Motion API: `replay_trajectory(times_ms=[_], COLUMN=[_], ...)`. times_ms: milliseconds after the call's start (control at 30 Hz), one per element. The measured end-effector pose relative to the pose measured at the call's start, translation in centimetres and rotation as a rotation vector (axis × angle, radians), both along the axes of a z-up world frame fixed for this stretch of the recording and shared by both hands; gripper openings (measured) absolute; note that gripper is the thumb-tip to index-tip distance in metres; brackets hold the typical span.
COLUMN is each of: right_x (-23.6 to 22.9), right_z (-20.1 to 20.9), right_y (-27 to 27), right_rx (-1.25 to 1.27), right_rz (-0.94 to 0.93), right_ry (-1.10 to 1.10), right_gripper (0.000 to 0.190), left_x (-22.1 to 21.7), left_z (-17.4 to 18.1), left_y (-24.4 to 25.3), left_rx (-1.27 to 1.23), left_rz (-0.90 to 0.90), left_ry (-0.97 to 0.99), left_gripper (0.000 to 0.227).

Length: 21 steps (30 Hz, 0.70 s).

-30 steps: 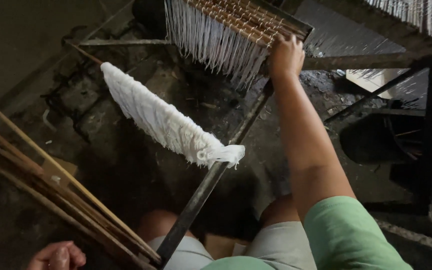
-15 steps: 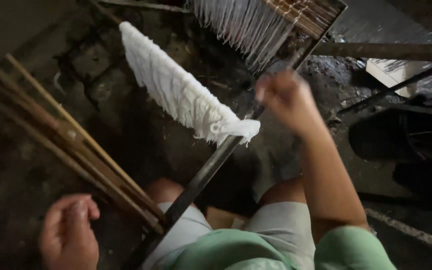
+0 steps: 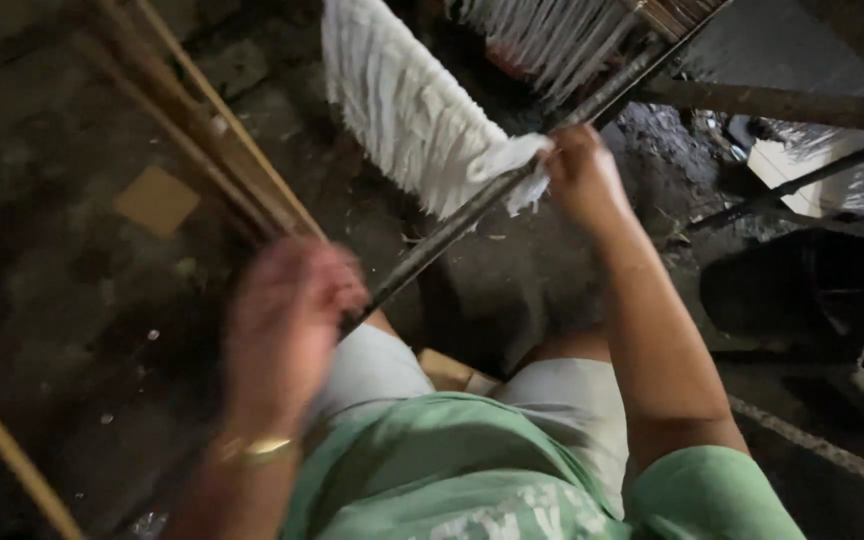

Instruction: The person ties white yarn strands onto thin wooden rods using a simple knotting method. They repeatedly pick up a rod, tie a bundle of yarn, and place the rod back on a metal rack. The process is repeated for multiple rods.

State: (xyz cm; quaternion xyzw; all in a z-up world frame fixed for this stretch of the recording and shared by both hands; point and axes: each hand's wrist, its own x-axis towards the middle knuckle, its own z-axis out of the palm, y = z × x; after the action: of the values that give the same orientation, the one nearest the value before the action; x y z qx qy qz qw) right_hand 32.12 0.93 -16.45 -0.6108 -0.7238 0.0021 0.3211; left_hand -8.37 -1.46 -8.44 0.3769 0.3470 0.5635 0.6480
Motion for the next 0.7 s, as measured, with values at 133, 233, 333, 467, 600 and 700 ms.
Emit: replay_trajectory(times_ms=[133, 233, 333, 467, 600, 700], right_x=[-2.4, -8.9, -15.2, -20.4, -23.0, -24.0], right_z=[4.8, 9.1, 10.1, 10.0, 12.9, 13.8], right_y=[-2.5, -7.6, -11.9, -13.9, -12.3, -10.5], right_rx=[0.014, 0.091, 0.115, -0.008, 0.001, -0.198], right_rz=[-0.197, -0.062, 0.04, 0.175, 0.406, 0.523], right_ry=[0.175, 0.279, 0.25, 0.242, 0.185, 0.229], right_gripper=[0.024, 0.014, 0.008, 0.015, 0.021, 0.015], left_x=[7.0, 10.9, 12.0, 9.8, 4.7, -0.1], left_z=[-2.0, -4.8, -4.4, -3.8, -7.0, -6.4], left_y=[-1.6, -1.4, -1.2, -2.2, -1.3, -0.9], left_rx=[-0.251, -0.343, -0.464, -0.388, -0.304, -0.325], left_rz=[-0.437, -0.58, -0.593, -0.389, -0.305, -0.338], left_ry=[-0.143, -0.354, -0.582, -0.716, -0.696, -0.619], left_gripper=[0.037, 0.056, 0.058, 0.027, 0.021, 0.023])
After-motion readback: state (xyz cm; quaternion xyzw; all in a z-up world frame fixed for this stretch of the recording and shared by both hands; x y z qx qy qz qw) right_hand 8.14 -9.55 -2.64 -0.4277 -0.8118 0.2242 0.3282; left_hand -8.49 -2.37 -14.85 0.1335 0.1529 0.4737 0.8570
